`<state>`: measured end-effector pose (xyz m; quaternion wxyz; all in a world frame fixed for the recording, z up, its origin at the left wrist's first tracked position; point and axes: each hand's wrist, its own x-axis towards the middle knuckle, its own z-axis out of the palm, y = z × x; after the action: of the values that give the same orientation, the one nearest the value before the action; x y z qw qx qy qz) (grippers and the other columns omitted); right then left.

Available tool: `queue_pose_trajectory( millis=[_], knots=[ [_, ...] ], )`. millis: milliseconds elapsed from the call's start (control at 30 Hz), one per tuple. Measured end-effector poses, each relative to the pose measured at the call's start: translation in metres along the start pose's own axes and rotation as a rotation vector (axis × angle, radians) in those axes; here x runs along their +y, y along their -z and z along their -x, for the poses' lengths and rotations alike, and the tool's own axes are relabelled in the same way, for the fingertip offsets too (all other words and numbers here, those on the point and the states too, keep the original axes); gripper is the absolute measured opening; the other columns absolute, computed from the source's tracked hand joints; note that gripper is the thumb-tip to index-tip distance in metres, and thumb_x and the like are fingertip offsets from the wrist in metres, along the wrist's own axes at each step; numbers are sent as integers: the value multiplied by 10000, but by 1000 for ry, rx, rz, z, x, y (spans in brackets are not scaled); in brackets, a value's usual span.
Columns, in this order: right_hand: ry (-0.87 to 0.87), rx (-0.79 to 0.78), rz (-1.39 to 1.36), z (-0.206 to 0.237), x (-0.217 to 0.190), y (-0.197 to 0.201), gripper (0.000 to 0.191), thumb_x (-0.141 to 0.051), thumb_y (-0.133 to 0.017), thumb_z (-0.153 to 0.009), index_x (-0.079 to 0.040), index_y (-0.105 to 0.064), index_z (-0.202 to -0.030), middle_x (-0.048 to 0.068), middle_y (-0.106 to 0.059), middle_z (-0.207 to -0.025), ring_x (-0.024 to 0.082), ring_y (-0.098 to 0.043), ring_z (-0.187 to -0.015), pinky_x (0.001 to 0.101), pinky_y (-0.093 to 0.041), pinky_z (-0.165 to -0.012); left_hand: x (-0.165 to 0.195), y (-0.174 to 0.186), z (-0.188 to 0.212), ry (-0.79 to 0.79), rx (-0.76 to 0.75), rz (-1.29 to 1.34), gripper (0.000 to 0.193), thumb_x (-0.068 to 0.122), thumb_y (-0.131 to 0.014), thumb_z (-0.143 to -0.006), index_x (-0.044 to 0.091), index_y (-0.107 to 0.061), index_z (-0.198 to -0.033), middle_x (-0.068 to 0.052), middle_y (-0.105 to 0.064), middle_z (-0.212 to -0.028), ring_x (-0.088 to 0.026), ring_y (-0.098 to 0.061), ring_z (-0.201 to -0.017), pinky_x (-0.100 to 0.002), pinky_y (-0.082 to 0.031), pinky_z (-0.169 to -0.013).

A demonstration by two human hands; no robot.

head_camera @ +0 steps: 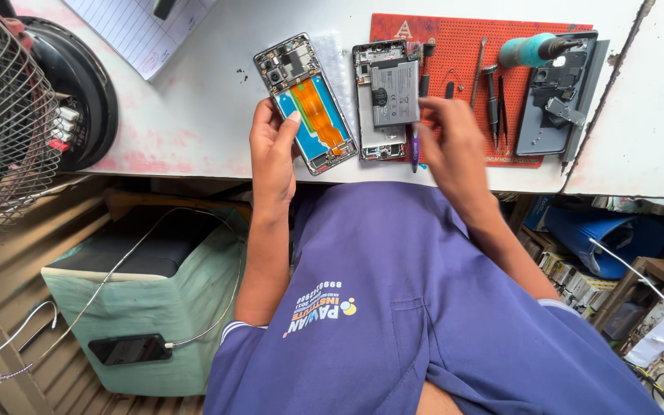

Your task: The person works on a disassembled smartphone at a repair bench. They peel off colored protective films from the internal chassis, then use tweezers to lift and position the battery into place. They connect the battery ribbon cable and use a small screwdriver to tighten screws on the motherboard area.

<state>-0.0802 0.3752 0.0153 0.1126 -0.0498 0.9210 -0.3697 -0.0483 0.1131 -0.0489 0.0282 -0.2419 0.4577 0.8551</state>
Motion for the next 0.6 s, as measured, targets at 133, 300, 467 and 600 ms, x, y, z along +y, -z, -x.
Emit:
queue_pose_trajectory(
  millis=[133,300,467,600],
  knots=[
    [-63,29,87,24,17,10,413,-42,-750,-969,14,-572,-1337,169,-626,-1080,257,-646,-869,393,-533,-771,12,-10,2,0,-50,82,333,7,-527,-1031,2,-483,-1361,-93,-680,-1184,-117,-659,-1036,-281,-548,-911],
    [-94,32,96,38,30,-7,595,-15,-747,-918,53,-481,-1446,193,-597,-1056,277,-630,-821,412,-520,-743,20,-25,4,-25,-124,127,341,3,-522,-1028,5,-484,-1367,-93,-675,-1174,-116,-655,-1031,-286,-543,-932],
    [-261,12,-94,39,44,0,627,26,-719,-937,18,-455,-1505,130,-592,-1014,204,-644,-842,376,-600,-711,30,-35,8,-91,-159,72,285,-4,-548,-1051,-9,-510,-1333,-89,-675,-1161,-91,-632,-1008,-269,-523,-929],
    [-295,81,-718,41,43,13,654,52,-654,-995,2,-361,-1577,72,-564,-1031,168,-680,-889,382,-641,-747,41,-41,15,-110,-165,5,279,4,-543,-1048,-12,-525,-1326,-81,-697,-1132,-71,-631,-991,-247,-509,-924]
  ],
)
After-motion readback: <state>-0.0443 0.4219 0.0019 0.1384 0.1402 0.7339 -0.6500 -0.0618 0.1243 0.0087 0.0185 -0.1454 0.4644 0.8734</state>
